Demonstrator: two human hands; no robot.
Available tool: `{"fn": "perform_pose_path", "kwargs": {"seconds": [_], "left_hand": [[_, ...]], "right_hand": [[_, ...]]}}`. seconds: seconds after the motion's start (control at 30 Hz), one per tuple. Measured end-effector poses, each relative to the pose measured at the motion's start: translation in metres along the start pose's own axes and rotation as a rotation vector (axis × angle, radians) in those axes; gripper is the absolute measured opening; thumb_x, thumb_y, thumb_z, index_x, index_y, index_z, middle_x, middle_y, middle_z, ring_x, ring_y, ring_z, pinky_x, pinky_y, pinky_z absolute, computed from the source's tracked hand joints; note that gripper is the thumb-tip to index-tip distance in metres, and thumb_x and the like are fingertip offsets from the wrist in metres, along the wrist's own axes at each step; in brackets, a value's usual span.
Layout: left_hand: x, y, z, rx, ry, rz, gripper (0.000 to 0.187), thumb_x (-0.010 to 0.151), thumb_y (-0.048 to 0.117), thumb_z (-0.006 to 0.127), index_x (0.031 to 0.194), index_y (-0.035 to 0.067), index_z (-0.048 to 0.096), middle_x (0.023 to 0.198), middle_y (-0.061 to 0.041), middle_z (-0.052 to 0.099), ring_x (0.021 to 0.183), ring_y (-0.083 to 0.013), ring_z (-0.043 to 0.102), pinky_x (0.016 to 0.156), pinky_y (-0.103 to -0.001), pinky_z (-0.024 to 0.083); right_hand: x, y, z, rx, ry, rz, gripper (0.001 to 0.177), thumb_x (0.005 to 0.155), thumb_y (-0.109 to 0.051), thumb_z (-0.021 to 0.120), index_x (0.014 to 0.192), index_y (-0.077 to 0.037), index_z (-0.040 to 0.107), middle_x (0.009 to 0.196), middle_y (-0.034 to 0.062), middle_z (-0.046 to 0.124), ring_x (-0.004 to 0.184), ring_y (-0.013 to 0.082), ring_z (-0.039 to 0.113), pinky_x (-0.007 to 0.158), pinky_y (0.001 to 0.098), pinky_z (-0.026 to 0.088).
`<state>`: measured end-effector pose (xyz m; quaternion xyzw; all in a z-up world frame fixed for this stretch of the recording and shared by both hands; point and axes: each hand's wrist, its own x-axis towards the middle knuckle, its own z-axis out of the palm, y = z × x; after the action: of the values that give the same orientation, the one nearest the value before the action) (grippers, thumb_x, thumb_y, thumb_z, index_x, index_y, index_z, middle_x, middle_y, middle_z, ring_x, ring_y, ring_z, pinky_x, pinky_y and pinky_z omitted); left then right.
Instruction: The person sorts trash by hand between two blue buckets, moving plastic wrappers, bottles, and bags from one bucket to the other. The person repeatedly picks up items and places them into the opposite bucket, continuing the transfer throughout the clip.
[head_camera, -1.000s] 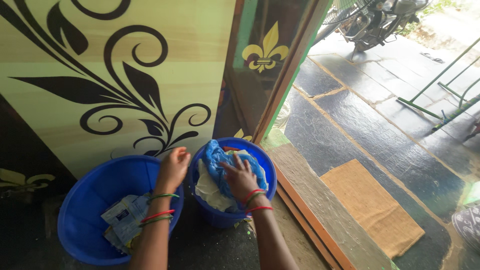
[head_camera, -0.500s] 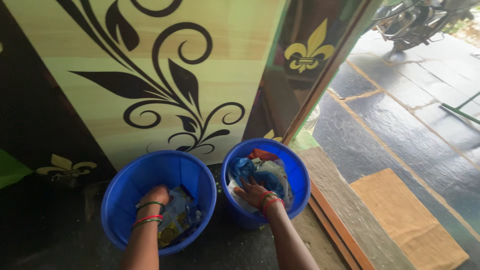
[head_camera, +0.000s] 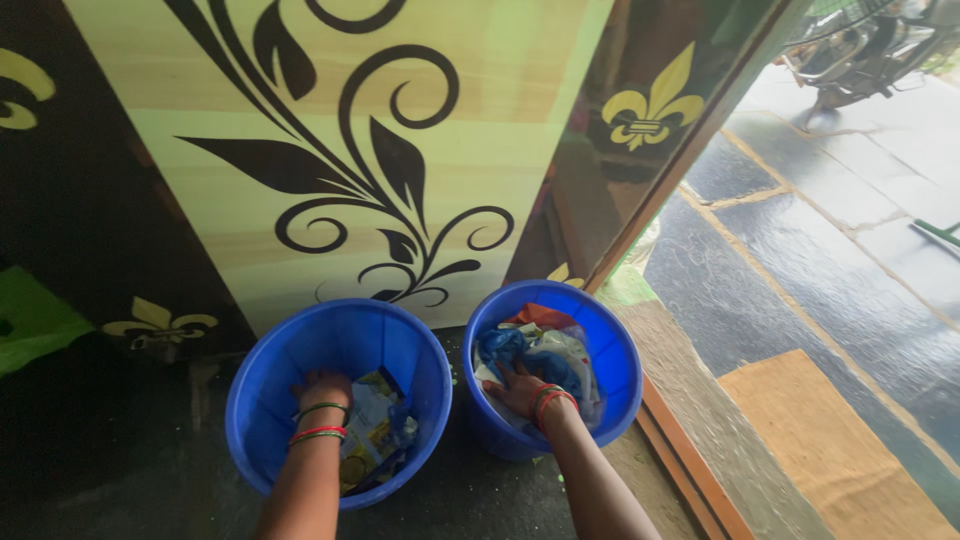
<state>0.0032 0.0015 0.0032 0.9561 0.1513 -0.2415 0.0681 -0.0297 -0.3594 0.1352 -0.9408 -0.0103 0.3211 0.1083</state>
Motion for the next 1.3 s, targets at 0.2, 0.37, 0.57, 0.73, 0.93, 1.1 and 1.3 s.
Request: {"fn": "perform_pose_path", "kwargs": {"seconds": [0.2, 0.37, 0.57, 0.73, 0.93, 1.1, 1.3], "left_hand": [[-0.04, 0.003, -0.032, -0.183, 0.222, 0.193, 0.022, 0.094, 0.018, 0.062, 0.107, 0.021, 0.079, 0.117, -0.01, 0.075, 0.113, -0.0322, 0.07, 0.095, -0.045, 0.058], [-0.091, 0.014, -0.085, -0.338, 0.315, 0.315, 0.027, 0.088, 0.008, 0.06, 0.105, 0.022, 0.076, 0.108, -0.012, 0.076, 0.107, -0.0331, 0.071, 0.092, -0.046, 0.057], [-0.161, 0.016, -0.17, -0.54, 0.262, 0.335, 0.041, 0.084, 0.0, 0.056, 0.115, 0.02, 0.074, 0.102, -0.018, 0.076, 0.095, -0.0337, 0.074, 0.085, -0.044, 0.056], [-0.219, 0.019, -0.232, -0.933, 0.232, 0.689, 0.029, 0.091, 0.003, 0.057, 0.114, 0.009, 0.074, 0.094, -0.011, 0.073, 0.08, -0.0175, 0.069, 0.073, -0.032, 0.053], [-0.258, 0.032, -0.26, -1.407, -0.059, 0.888, 0.023, 0.096, 0.006, 0.058, 0.115, 0.006, 0.072, 0.094, 0.002, 0.069, 0.083, -0.0041, 0.061, 0.075, -0.021, 0.05], [-0.226, 0.094, -0.219, -1.671, -0.064, 0.878, 0.024, 0.096, 0.006, 0.058, 0.117, 0.01, 0.07, 0.094, 0.0, 0.071, 0.083, -0.0053, 0.064, 0.08, -0.019, 0.052], [-0.172, 0.172, -0.103, -1.35, 0.121, 0.701, 0.042, 0.094, 0.004, 0.064, 0.136, 0.007, 0.068, 0.109, -0.01, 0.072, 0.095, -0.0171, 0.061, 0.083, -0.032, 0.048]], "right_hand": [[0.001, 0.006, 0.008, 0.05, 0.114, -0.058, 0.087, 0.092, -0.079, 0.035, 0.163, -0.032, 0.023, 0.172, 0.0165, 0.006, 0.154, 0.0467, 0.018, 0.128, 0.0518, 0.016], [-0.005, 0.016, 0.012, 0.074, 0.261, -0.104, 0.086, 0.091, -0.073, 0.047, 0.161, -0.025, 0.033, 0.168, 0.0183, 0.024, 0.151, 0.0477, 0.025, 0.124, 0.0493, 0.026], [-0.032, 0.021, -0.009, 0.249, 0.467, -0.288, 0.07, 0.095, -0.06, 0.055, 0.147, -0.014, 0.053, 0.153, 0.0198, 0.046, 0.14, 0.0413, 0.044, 0.115, 0.0469, 0.037], [-0.056, 0.02, -0.028, 0.465, 0.67, -0.298, 0.05, 0.095, -0.046, 0.059, 0.128, -0.009, 0.07, 0.121, 0.018, 0.072, 0.116, 0.0369, 0.068, 0.097, 0.0424, 0.053], [-0.072, 0.044, -0.053, 0.714, 0.871, -0.211, 0.035, 0.095, -0.035, 0.064, 0.115, -0.008, 0.075, 0.104, 0.0139, 0.079, 0.101, 0.0267, 0.078, 0.086, 0.0372, 0.059], [-0.101, 0.068, -0.079, 0.843, 1.103, -0.064, 0.026, 0.098, -0.027, 0.067, 0.116, -0.012, 0.077, 0.098, 0.0129, 0.081, 0.089, 0.0193, 0.077, 0.078, 0.0334, 0.057], [-0.127, 0.075, -0.09, 0.875, 1.26, -0.013, 0.026, 0.098, -0.019, 0.066, 0.121, -0.013, 0.075, 0.102, 0.0113, 0.079, 0.09, 0.0198, 0.075, 0.078, 0.0335, 0.058]]}}
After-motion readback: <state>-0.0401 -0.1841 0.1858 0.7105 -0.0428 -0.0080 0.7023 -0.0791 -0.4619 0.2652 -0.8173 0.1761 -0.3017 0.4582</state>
